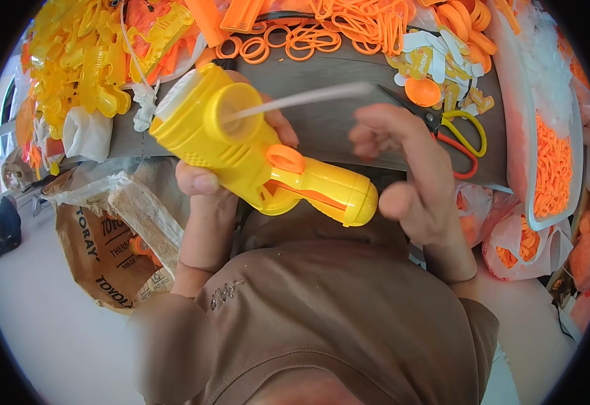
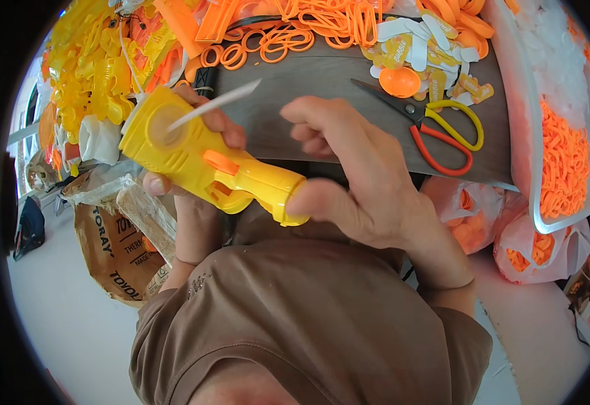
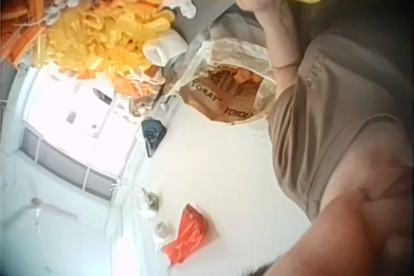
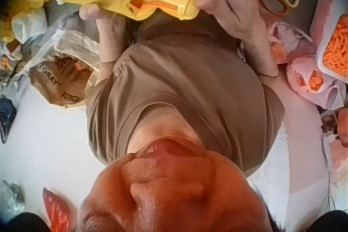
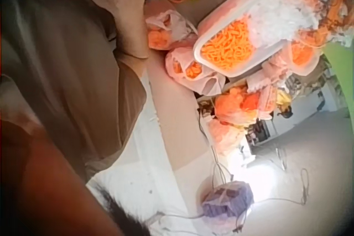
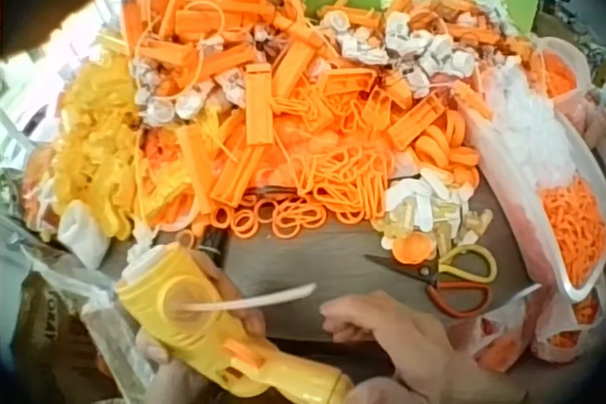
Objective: Assembling plastic toy guns and packing various toy components into bags.
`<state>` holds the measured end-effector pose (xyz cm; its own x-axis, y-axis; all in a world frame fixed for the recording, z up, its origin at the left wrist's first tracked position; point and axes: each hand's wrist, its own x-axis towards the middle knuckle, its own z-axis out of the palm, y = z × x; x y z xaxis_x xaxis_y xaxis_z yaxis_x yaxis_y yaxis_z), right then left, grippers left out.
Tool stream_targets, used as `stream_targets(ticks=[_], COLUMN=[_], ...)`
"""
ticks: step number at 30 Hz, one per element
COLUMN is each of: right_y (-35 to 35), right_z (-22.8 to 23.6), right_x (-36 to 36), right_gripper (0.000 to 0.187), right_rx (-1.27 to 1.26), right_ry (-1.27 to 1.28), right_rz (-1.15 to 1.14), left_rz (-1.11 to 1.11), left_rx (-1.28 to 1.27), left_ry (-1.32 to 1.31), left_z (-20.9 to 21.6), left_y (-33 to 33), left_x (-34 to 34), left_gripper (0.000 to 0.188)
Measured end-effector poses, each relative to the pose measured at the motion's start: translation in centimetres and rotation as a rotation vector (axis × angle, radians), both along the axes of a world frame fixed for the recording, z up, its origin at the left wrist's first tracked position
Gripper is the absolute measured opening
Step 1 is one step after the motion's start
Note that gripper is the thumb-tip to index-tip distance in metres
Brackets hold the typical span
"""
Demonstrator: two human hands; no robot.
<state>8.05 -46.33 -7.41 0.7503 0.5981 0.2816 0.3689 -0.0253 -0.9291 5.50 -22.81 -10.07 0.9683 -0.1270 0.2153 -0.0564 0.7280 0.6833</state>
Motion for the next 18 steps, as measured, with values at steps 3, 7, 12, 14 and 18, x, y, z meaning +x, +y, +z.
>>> stream_targets(ticks=[3, 7, 12, 14, 18], right_y=[-0.2, 1.5, 2.5, 1.7, 1.1], right_z=[-1.0, -3.1, -1.8, -2.2, -2.9], right_x=[-1.0, -1.8, -1.6, -0.6, -1.0], right_gripper=[0.086, 0.074, 0.052, 0.060, 0.065], right_rx=[-0.062, 0.254, 0.253, 0.226, 0.246], right_ry=[-0.250, -0.113, -0.436, -0.263, -0.023], right_rz=[0.036, 0.166, -0.015, 0.034, 0.127], left_rz=[0.009, -0.010, 0.031, 0.128, 0.219], left_rx=[0.008, -0.049, -0.061, 0.061, 0.284], left_ry=[-0.090, -0.258, -0.160, -0.016, -0.001], left_z=[0.1, 0.5, 1.3, 2.4, 2.5], left_y=[0.4, -0.2, -0.8, -1.6, -1.3], left_x=[0.2, 0.8, -0.2, -1.7, -2.0], left_gripper=[0.082, 0.090, 0.091, 0.091, 0.094])
